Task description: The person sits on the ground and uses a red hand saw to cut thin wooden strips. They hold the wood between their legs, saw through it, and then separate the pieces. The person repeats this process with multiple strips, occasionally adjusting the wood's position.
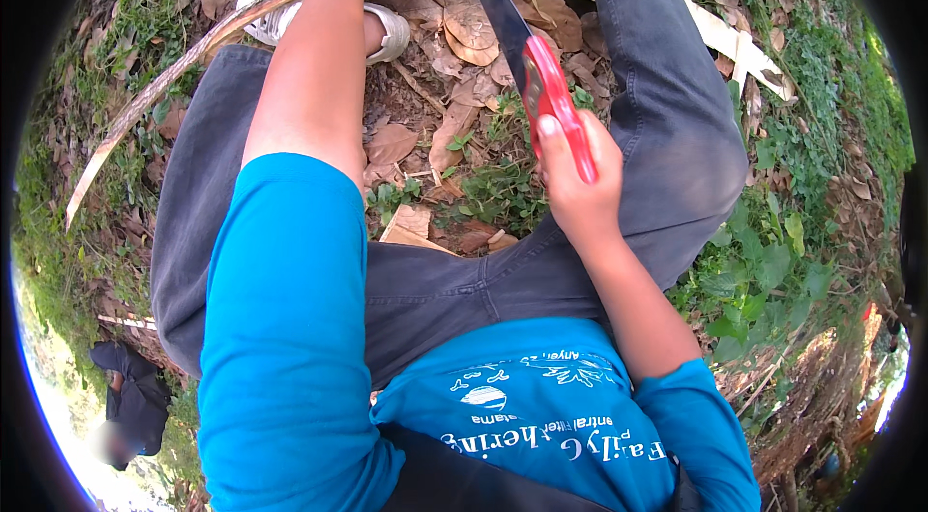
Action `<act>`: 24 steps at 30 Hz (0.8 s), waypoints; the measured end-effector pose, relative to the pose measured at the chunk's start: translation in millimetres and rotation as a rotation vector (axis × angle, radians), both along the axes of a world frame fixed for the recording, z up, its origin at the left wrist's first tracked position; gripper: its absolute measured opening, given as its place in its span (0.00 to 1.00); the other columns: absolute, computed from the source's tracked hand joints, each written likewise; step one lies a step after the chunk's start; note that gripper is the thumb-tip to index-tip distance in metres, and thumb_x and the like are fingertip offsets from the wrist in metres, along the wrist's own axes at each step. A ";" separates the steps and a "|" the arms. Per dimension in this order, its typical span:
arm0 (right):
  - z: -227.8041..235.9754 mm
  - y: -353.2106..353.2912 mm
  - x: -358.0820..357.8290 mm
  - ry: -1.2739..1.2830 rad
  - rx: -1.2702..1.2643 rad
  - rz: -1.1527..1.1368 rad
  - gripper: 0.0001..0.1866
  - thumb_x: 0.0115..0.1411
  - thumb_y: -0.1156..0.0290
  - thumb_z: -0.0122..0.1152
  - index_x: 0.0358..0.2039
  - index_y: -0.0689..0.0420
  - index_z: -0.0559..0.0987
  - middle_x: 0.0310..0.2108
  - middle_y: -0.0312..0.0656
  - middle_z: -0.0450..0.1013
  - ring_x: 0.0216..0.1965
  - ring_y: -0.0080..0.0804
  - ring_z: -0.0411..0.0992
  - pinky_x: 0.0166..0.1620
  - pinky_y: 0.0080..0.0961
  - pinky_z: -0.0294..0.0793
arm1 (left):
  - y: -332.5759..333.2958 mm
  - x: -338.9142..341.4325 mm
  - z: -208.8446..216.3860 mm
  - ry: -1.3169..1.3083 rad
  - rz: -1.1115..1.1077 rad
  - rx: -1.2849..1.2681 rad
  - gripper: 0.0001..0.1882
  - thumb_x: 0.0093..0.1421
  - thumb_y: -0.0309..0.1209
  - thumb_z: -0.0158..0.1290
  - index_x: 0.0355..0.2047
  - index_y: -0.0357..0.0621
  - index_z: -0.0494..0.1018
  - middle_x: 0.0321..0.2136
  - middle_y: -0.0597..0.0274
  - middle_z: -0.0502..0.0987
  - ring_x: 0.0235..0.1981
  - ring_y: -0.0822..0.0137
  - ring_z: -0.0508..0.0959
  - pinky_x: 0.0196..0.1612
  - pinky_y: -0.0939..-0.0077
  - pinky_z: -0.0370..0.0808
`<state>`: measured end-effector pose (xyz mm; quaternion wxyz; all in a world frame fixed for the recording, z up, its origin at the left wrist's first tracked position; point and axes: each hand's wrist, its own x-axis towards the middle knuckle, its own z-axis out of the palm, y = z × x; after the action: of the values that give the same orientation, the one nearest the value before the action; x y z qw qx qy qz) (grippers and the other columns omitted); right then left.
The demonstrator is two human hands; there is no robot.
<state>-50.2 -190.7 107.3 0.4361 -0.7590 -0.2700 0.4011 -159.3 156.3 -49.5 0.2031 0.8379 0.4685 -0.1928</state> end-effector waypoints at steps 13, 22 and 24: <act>-51.9 94.1 19.1 -0.031 0.176 -0.053 0.17 0.65 0.67 0.66 0.21 0.59 0.73 0.16 0.30 0.65 0.18 0.19 0.60 0.24 0.27 0.60 | -15.1 7.8 -7.9 0.080 0.039 0.053 0.24 0.57 0.47 0.59 0.52 0.53 0.80 0.42 0.54 0.85 0.45 0.53 0.85 0.48 0.55 0.81; -95.9 48.6 -3.3 -0.104 0.212 0.053 0.13 0.67 0.67 0.65 0.28 0.57 0.73 0.19 0.32 0.65 0.22 0.21 0.61 0.27 0.26 0.63 | -32.1 19.9 -16.2 -0.018 0.053 0.216 0.16 0.60 0.34 0.55 0.47 0.52 0.84 0.48 0.54 0.85 0.47 0.54 0.86 0.50 0.58 0.81; -85.0 48.4 1.3 -0.128 0.183 0.052 0.12 0.68 0.67 0.64 0.31 0.57 0.74 0.20 0.32 0.65 0.23 0.20 0.61 0.28 0.25 0.63 | -26.8 24.4 -10.5 -0.001 0.051 0.209 0.15 0.61 0.31 0.53 0.46 0.52 0.85 0.48 0.55 0.85 0.48 0.54 0.86 0.49 0.57 0.82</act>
<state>-48.9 -142.3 22.3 0.4748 -0.7328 -0.3524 0.3367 -134.9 129.5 -60.0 0.1195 0.8425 0.5071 -0.1372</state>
